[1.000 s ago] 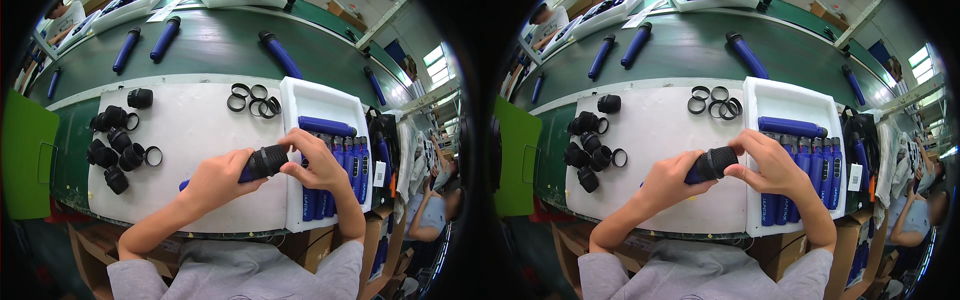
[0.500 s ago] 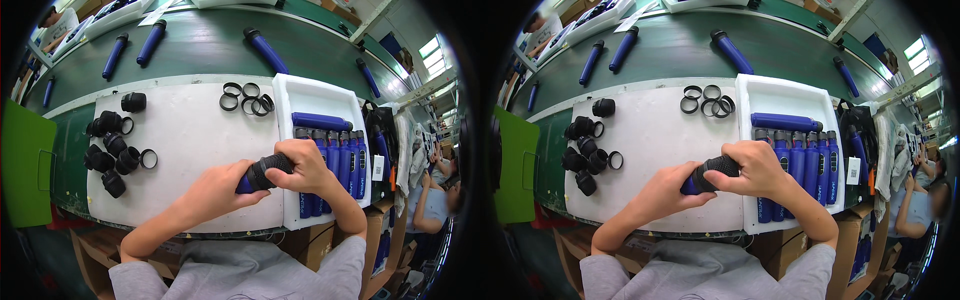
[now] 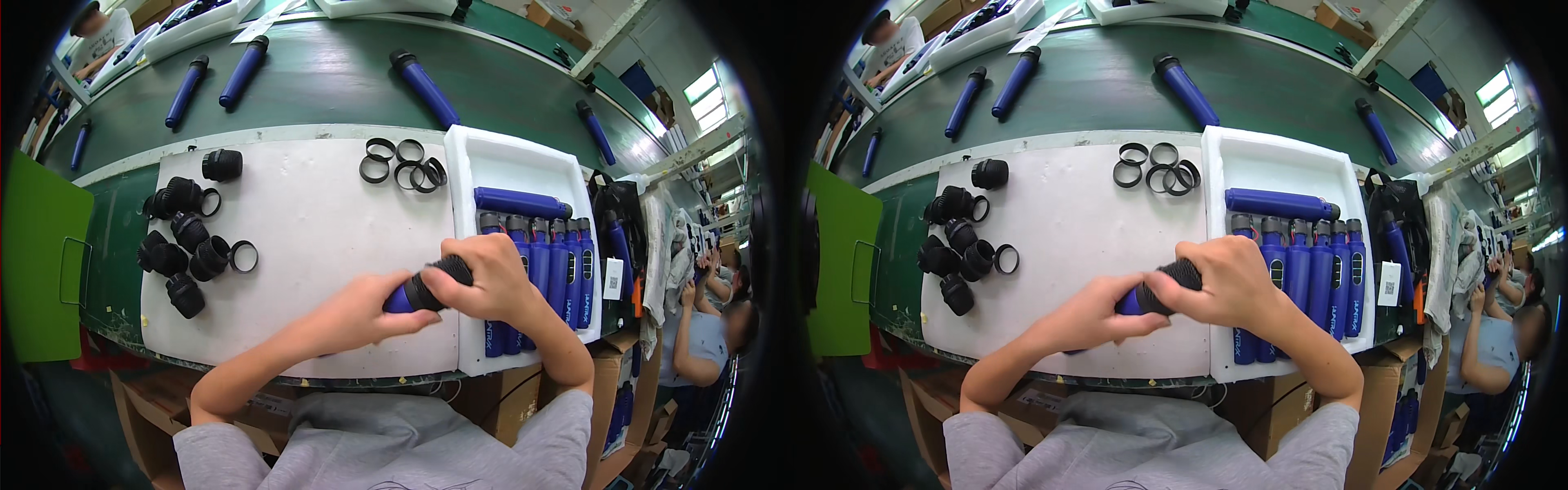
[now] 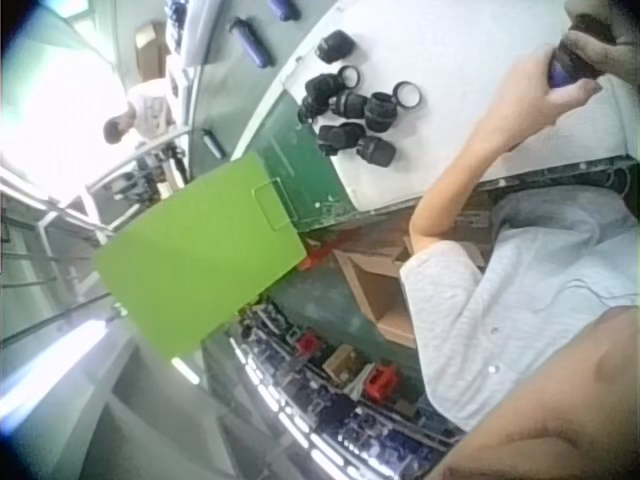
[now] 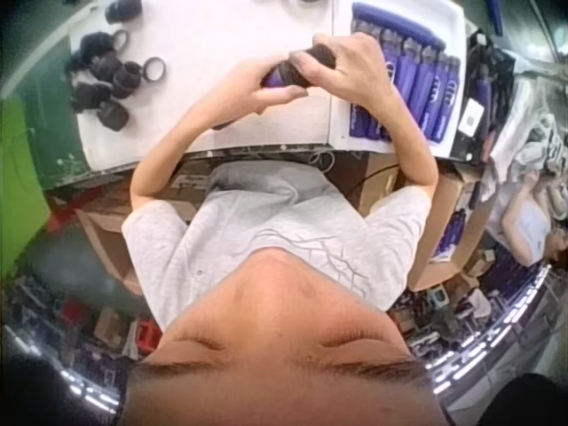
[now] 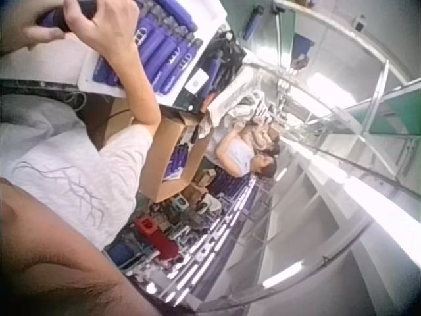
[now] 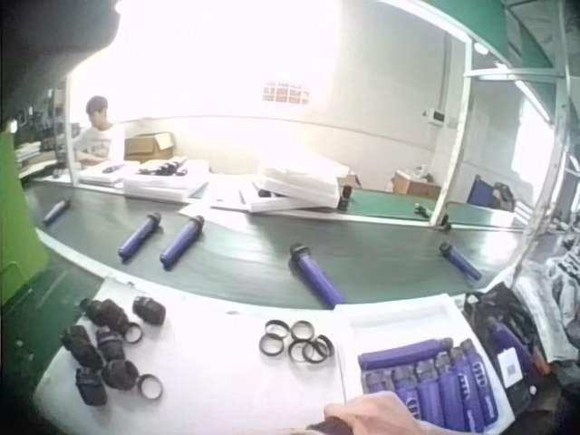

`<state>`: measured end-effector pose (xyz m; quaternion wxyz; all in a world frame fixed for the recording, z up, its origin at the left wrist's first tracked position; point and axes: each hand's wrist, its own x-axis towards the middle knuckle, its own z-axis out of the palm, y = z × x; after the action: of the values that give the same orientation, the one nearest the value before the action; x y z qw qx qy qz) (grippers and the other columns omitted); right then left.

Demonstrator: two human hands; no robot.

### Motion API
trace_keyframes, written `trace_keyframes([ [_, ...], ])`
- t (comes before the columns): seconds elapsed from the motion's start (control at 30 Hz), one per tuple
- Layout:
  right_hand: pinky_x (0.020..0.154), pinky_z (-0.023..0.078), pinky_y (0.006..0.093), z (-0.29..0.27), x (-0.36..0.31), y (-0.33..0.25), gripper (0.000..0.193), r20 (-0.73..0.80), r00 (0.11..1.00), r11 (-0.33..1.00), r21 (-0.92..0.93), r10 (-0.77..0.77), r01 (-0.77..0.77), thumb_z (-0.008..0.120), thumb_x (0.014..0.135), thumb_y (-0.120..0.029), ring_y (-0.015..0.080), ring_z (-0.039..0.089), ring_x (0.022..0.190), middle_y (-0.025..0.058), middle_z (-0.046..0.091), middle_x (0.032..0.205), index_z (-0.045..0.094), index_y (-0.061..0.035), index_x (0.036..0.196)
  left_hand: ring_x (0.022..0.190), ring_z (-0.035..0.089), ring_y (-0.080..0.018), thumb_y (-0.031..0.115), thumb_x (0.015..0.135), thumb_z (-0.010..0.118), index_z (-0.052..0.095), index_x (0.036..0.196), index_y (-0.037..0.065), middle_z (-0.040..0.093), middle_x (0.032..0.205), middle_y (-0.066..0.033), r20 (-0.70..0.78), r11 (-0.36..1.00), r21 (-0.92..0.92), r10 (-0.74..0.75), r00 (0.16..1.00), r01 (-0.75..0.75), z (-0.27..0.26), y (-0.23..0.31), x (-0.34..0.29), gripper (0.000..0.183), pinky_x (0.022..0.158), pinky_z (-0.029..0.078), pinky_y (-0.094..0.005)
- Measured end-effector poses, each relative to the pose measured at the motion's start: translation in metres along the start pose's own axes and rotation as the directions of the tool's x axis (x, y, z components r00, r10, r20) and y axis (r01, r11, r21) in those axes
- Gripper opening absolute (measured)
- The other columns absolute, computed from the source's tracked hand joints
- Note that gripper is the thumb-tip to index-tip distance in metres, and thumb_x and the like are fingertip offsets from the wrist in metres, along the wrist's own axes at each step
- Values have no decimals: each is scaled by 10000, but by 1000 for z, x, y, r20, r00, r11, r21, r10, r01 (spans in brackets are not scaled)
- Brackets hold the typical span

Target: The person assembles blue water bottles by screwing black caps onto the bottle bodies. They pick up a bottle from a white tray, attach a cap, and place the completed unit onto the table. The process is repeated for multiple bottles in a continuous assembly line fashion.

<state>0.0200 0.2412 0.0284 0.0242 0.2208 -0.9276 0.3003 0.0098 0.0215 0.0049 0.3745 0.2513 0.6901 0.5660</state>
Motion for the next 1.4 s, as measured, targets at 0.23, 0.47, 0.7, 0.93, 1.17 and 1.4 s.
trace_keyframes([
  [0.23, 480, 427, 378, 0, -2, 8, 417, -159, 967, 976, 63, -198, 210, 721, 769, -442, 284, 538, 478, 97, 500, 534, 586, -63, 657, 589, 628, -135, 408, 901, 740, 603, 1108, 3, 643, 730, -59, 260, 967, -211, -87, 962, 145, -15, 3, 0, 475, 577, 494, -290],
  [0.47, 456, 329, 350, -8, -2, 12, 526, -230, 740, 766, -38, -632, 642, 662, 786, -557, 233, 420, 480, 40, 400, 590, 495, -75, 655, 478, 568, -113, 304, 922, 714, 602, 1002, -20, 627, 692, -38, 675, 884, -301, -67, 734, 358, -12, -12, 2, 353, 451, 447, -266],
  [0.7, 468, 423, 398, -1, 4, 4, 453, -45, 993, 987, 115, 113, -108, 642, 859, -390, 304, 512, 420, 126, 506, 470, 574, -28, 596, 544, 625, -195, 258, 848, 777, 570, 924, 2, 638, 683, -86, -127, 960, 276, -4, 992, 39, -2, 2, -2, 338, 514, 493, -333],
  [0.93, 479, 415, 385, -2, 0, 10, 464, -262, 947, 977, 60, -184, 206, 701, 810, -465, 283, 496, 470, 92, 495, 550, 572, -42, 671, 532, 633, -234, 258, 853, 772, 588, 878, 7, 629, 646, -103, 86, 971, 213, 96, 992, -112, -22, 4, -2, 312, 510, 483, -335],
  [1.17, 477, 420, 379, -20, -7, 4, 447, -129, 924, 929, -142, -360, 342, 722, 771, -462, 290, 524, 479, 96, 491, 552, 549, -63, 666, 549, 647, -235, 300, 862, 767, 593, 899, 6, 647, 665, -107, 331, 997, -2, -70, 941, 75, -11, -5, 4, 344, 534, 497, -352],
  [1.4, 487, 450, 390, -11, 1, 15, 403, -144, 989, 997, 77, 19, -8, 699, 823, -397, 317, 554, 472, 138, 510, 529, 578, -50, 659, 607, 664, -306, 306, 846, 789, 604, 941, -4, 662, 705, -136, -119, 855, 501, 221, 968, -134, -7, -2, 11, 373, 587, 508, -380],
])
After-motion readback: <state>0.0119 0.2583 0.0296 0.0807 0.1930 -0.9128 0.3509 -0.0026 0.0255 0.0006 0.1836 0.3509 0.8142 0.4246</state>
